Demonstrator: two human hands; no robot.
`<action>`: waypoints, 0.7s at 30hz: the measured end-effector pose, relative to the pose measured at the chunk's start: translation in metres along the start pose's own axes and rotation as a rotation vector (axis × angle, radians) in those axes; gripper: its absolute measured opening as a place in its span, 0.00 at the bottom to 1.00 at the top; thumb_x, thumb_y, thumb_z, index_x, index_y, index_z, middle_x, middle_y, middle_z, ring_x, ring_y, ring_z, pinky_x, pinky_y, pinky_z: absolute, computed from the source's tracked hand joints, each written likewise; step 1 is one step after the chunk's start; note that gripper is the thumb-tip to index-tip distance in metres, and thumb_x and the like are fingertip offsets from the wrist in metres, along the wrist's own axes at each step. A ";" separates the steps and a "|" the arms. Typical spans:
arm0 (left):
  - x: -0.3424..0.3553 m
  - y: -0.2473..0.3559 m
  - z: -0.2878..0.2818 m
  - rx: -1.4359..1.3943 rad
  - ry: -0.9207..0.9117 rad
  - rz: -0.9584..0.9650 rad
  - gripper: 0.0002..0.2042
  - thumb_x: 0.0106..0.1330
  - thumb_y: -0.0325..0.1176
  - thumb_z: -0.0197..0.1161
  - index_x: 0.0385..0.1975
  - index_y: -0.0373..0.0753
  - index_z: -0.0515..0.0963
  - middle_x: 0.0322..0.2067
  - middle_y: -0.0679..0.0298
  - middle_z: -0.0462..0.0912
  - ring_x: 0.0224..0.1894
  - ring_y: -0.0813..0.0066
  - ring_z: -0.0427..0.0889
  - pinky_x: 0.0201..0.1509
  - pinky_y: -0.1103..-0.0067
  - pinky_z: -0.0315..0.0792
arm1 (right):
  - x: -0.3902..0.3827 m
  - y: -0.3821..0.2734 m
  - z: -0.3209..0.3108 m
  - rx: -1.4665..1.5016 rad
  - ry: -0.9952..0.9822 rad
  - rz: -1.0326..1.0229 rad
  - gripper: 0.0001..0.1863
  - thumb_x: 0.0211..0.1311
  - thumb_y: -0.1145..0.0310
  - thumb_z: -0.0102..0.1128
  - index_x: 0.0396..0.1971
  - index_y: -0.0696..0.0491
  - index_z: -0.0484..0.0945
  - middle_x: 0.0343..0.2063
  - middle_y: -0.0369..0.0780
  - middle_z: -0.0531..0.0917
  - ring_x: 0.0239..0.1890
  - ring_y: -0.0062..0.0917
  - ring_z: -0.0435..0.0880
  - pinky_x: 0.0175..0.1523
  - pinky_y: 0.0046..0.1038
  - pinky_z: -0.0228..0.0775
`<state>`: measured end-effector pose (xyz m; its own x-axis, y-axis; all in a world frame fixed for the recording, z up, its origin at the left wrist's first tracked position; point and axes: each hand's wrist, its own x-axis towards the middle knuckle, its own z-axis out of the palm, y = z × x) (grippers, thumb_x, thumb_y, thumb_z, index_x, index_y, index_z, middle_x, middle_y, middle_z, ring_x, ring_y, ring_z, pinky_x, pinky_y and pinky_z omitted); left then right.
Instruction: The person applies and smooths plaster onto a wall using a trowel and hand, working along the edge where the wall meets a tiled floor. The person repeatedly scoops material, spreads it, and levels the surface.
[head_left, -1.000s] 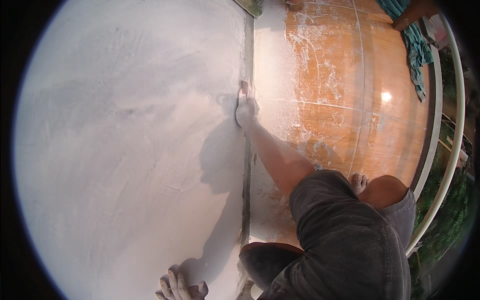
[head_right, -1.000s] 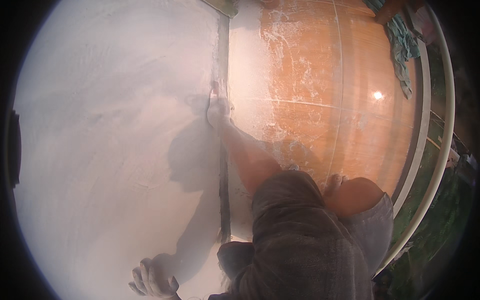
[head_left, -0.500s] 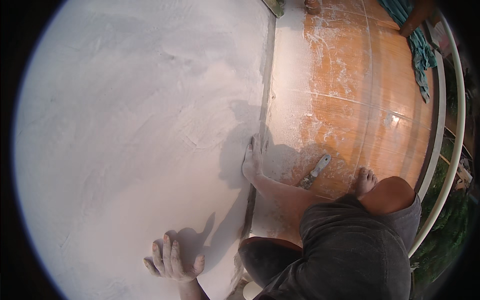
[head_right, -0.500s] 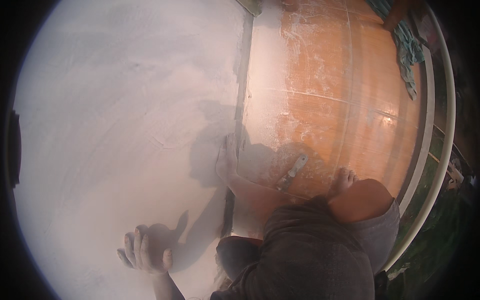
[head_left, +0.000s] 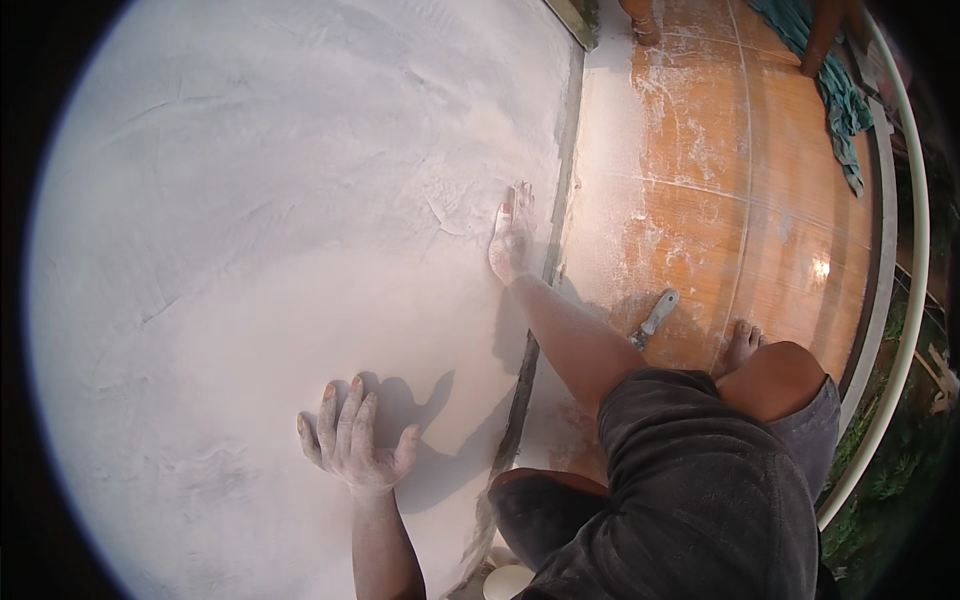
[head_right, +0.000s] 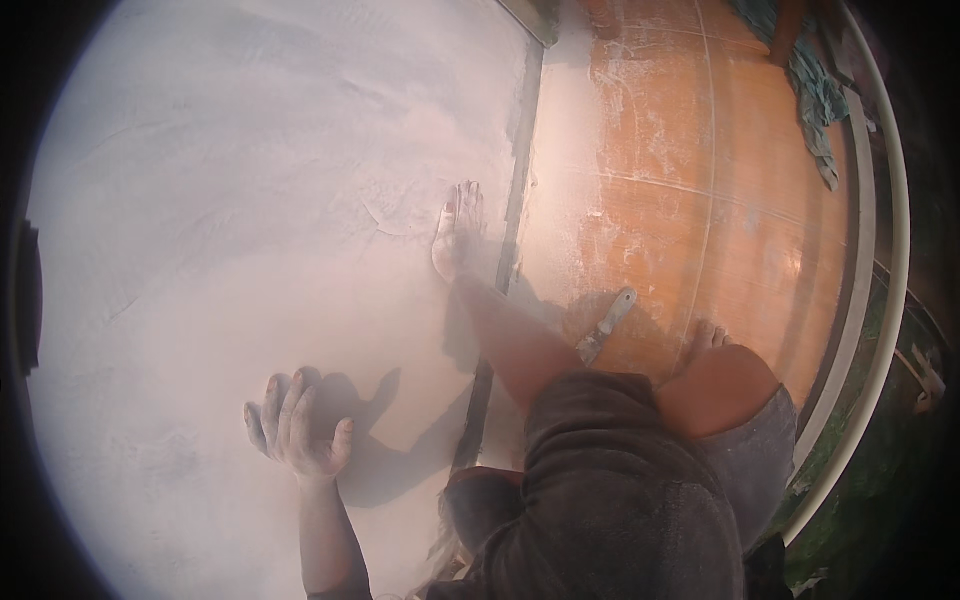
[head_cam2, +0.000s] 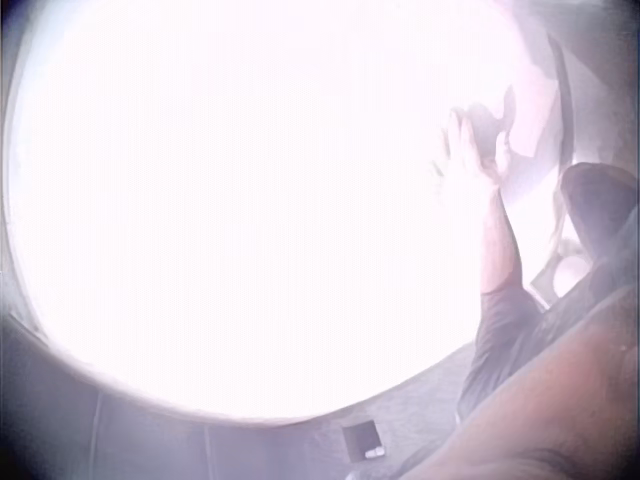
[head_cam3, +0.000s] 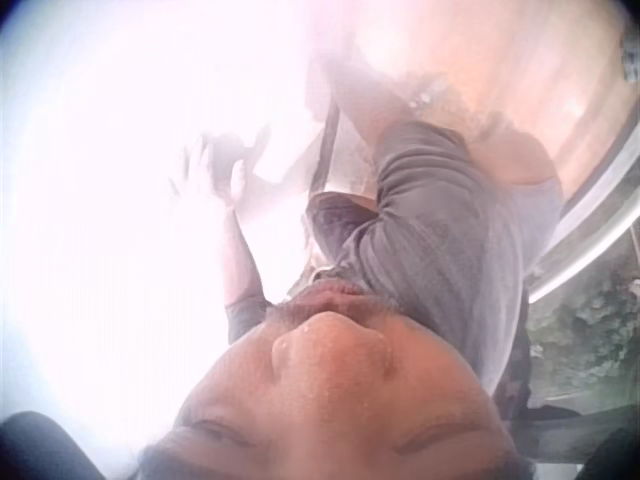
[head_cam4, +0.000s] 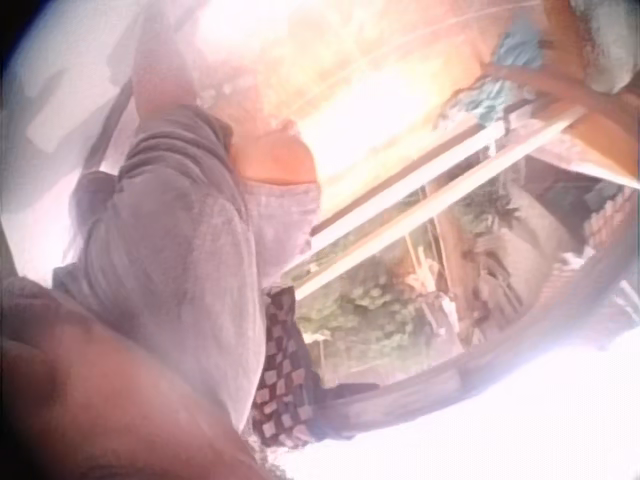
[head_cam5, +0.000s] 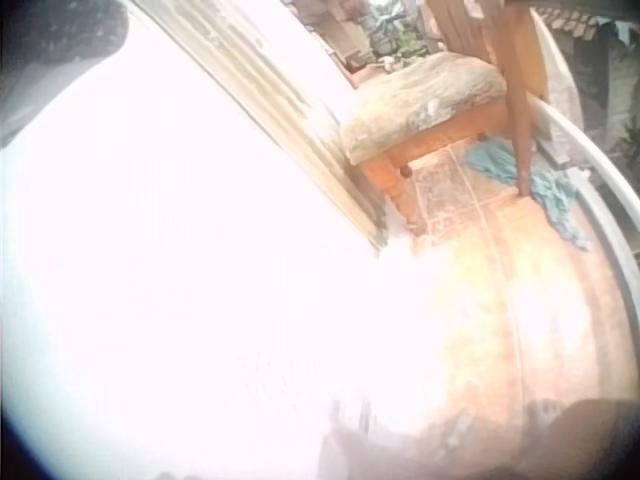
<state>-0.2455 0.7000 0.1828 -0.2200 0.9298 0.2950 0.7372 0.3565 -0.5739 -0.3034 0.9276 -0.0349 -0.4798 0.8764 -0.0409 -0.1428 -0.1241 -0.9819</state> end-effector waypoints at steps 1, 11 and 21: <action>0.001 0.001 -0.001 0.000 0.010 -0.002 0.24 0.69 0.63 0.59 0.44 0.48 0.84 0.51 0.68 0.90 0.67 0.62 0.79 0.83 0.56 0.46 | -0.005 -0.007 0.001 0.035 0.027 0.063 0.36 0.84 0.48 0.30 0.80 0.58 0.52 0.82 0.49 0.47 0.84 0.42 0.37 0.85 0.49 0.29; 0.006 0.008 -0.012 0.025 -0.022 -0.018 0.23 0.69 0.62 0.60 0.40 0.48 0.85 0.49 0.70 0.91 0.65 0.64 0.80 0.83 0.56 0.47 | 0.002 0.007 0.019 0.112 0.072 0.092 0.32 0.83 0.53 0.36 0.81 0.50 0.54 0.82 0.45 0.48 0.85 0.41 0.39 0.83 0.58 0.25; 0.010 0.008 -0.014 0.007 -0.032 0.003 0.24 0.72 0.60 0.58 0.42 0.44 0.84 0.50 0.67 0.90 0.63 0.59 0.82 0.82 0.56 0.47 | 0.015 -0.005 0.025 -0.037 -0.049 0.166 0.31 0.85 0.54 0.31 0.81 0.48 0.51 0.83 0.39 0.44 0.85 0.35 0.35 0.84 0.55 0.26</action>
<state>-0.2322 0.7107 0.1920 -0.2378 0.9334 0.2688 0.7338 0.3540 -0.5799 -0.3311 0.9296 -0.0258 -0.5362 0.8213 -0.1945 -0.0270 -0.2471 -0.9686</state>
